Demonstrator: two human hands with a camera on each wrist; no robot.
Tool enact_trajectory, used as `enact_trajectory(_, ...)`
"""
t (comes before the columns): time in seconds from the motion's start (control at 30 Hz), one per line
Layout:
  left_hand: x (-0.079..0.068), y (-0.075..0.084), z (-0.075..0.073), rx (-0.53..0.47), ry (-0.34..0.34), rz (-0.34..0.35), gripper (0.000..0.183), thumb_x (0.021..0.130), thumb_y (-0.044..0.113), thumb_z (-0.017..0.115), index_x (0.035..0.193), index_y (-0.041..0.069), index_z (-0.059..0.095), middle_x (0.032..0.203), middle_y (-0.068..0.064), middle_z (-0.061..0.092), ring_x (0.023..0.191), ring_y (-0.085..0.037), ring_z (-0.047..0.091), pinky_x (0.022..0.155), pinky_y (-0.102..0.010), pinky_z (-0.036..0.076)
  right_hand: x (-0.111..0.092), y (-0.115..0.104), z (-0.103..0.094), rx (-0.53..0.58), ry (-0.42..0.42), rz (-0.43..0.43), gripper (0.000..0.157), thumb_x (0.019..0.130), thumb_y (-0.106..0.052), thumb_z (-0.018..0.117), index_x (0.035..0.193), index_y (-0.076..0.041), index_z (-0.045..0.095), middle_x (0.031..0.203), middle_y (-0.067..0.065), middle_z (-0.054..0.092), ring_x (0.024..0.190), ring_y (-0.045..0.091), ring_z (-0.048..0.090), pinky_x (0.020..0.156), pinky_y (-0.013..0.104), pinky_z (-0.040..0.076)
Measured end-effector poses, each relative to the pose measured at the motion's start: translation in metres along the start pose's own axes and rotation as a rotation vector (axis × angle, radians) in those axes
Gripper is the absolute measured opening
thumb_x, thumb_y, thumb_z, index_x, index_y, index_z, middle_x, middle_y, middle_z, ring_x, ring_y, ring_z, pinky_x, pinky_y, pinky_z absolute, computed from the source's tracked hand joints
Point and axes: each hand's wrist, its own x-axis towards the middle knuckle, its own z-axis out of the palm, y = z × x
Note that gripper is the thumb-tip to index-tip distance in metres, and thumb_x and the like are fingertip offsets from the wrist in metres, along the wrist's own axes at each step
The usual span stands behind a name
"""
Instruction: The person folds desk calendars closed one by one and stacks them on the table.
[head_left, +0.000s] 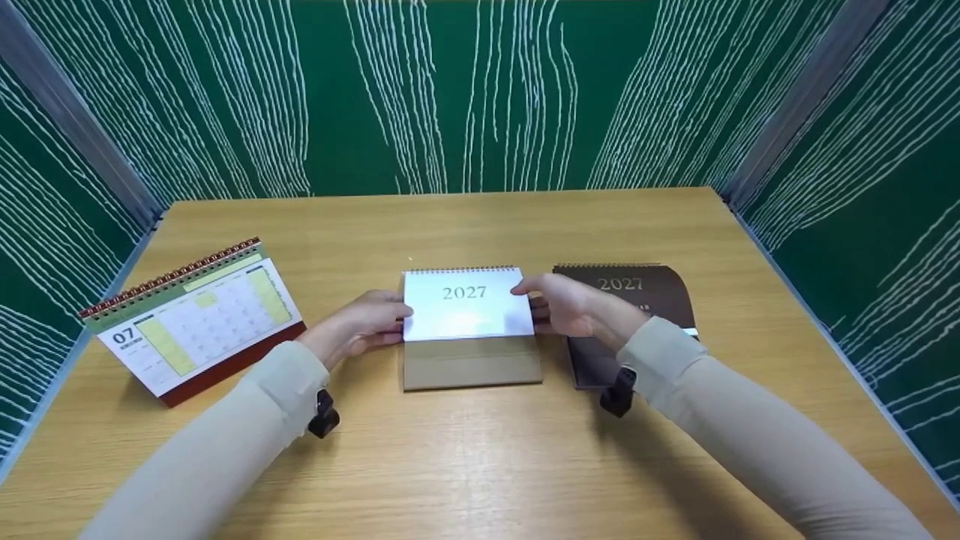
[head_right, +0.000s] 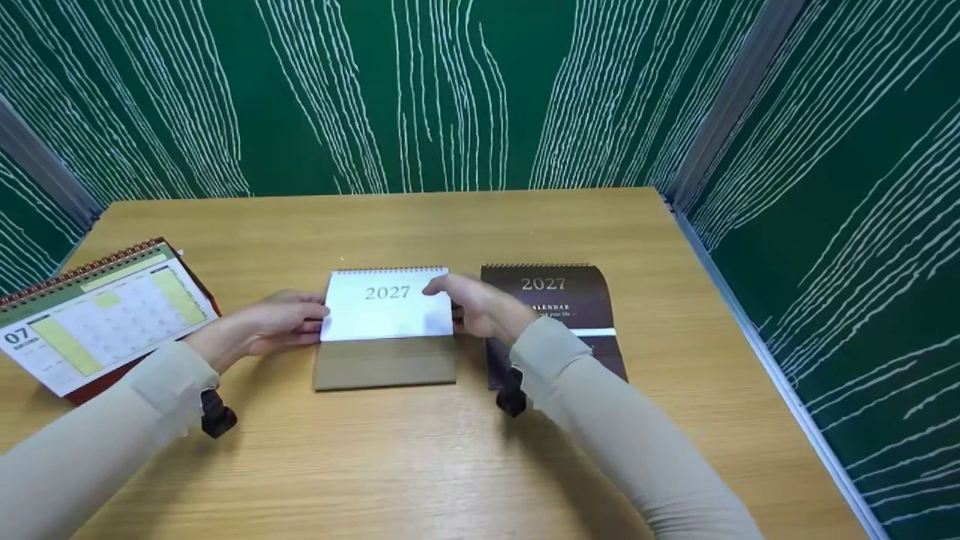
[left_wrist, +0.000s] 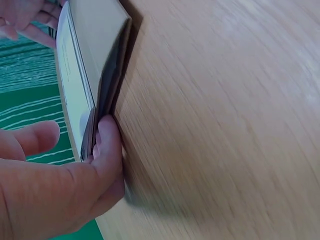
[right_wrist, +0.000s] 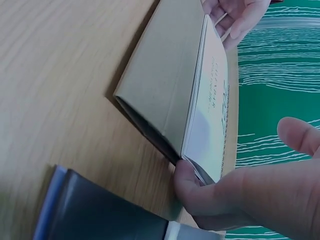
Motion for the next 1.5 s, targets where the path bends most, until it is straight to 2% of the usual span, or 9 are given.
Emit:
enact_trajectory(0.13,-0.001,0.002,-0.001,0.033,0.034,-0.024,0.062,0.108,0.01,0.05,0.165,-0.002,0.026,0.147,-0.019,0.053,0.126,-0.026,0.061,0.11,-0.035,0.052,-0.001,0.0,0.0,0.041,0.002,-0.007,0.062,0.105,-0.021,0.054,0.158,-0.002,0.028,0.152,0.02,0.039,0.136,0.032,0.042,0.12,0.044,0.038)
enact_trajectory(0.33,-0.004,0.005,-0.001,0.063,0.111,-0.013,0.064,0.106,0.01,0.053,0.165,0.003,0.029,0.127,-0.011,0.054,0.101,-0.017,0.06,0.087,-0.024,0.054,-0.002,-0.002,-0.001,0.094,0.01,-0.049,0.031,0.103,-0.016,0.055,0.131,-0.006,0.047,0.127,0.012,0.05,0.112,0.025,0.05,0.107,0.04,0.044)
enact_trajectory(0.57,-0.008,0.012,0.002,0.02,0.114,0.05,0.066,0.104,0.005,0.05,0.166,0.005,0.026,0.113,-0.014,0.06,0.074,-0.012,0.059,0.081,-0.027,0.053,-0.005,-0.005,-0.005,0.108,0.029,-0.121,0.01,0.101,-0.011,0.056,0.11,-0.005,0.055,0.112,0.007,0.052,0.104,0.021,0.052,0.103,0.038,0.044)
enact_trajectory(0.67,-0.009,0.016,0.005,0.003,0.114,0.08,0.067,0.104,0.003,0.05,0.166,0.006,0.025,0.118,-0.015,0.06,0.08,-0.016,0.063,0.089,-0.032,0.056,-0.01,-0.008,-0.009,0.086,0.02,-0.153,0.03,0.103,-0.01,0.053,0.131,-0.001,0.054,0.119,0.008,0.051,0.11,0.022,0.05,0.106,0.037,0.042)
enact_trajectory(0.77,-0.01,0.021,0.009,-0.019,0.102,0.119,0.069,0.104,0.002,0.049,0.168,0.005,0.022,0.143,-0.02,0.052,0.118,-0.029,0.066,0.108,-0.042,0.054,-0.017,-0.011,-0.016,0.056,0.004,-0.186,0.06,0.104,-0.008,0.05,0.161,-0.001,0.032,0.137,0.012,0.048,0.119,0.023,0.048,0.111,0.036,0.041)
enact_trajectory(0.83,-0.011,0.025,0.013,0.001,0.099,0.14,0.07,0.105,0.002,0.05,0.168,0.005,0.021,0.155,-0.022,0.045,0.135,-0.034,0.057,0.116,-0.044,0.048,-0.022,-0.012,-0.022,0.036,0.006,-0.208,0.071,0.104,-0.007,0.05,0.168,-0.004,0.02,0.146,0.013,0.046,0.122,0.024,0.047,0.112,0.035,0.041)
enact_trajectory(0.9,-0.012,0.029,0.017,0.041,0.101,0.161,0.071,0.105,0.004,0.052,0.169,0.006,0.021,0.16,-0.021,0.042,0.143,-0.034,0.051,0.121,-0.045,0.042,-0.028,-0.012,-0.028,0.019,0.016,-0.222,0.072,0.104,-0.005,0.05,0.169,-0.005,0.019,0.152,0.014,0.043,0.125,0.024,0.047,0.114,0.035,0.041)
enact_trajectory(1.13,-0.015,0.038,0.037,0.133,0.083,0.212,0.071,0.106,0.009,0.058,0.169,0.014,0.026,0.16,-0.013,0.043,0.145,-0.028,0.046,0.124,-0.045,0.037,-0.047,-0.007,-0.053,-0.039,0.05,-0.261,0.076,0.103,-0.004,0.051,0.17,-0.007,0.016,0.161,0.018,0.037,0.132,0.028,0.047,0.119,0.041,0.038)
enact_trajectory(1.5,-0.004,0.052,0.085,0.126,0.053,0.287,0.069,0.104,0.008,0.061,0.167,0.018,0.034,0.15,-0.006,0.048,0.136,-0.025,0.049,0.12,-0.044,0.042,-0.069,0.007,-0.095,-0.09,0.188,-0.347,0.077,0.102,0.004,0.05,0.17,-0.006,0.017,0.165,0.021,0.033,0.125,0.021,0.052,0.089,0.02,0.054)
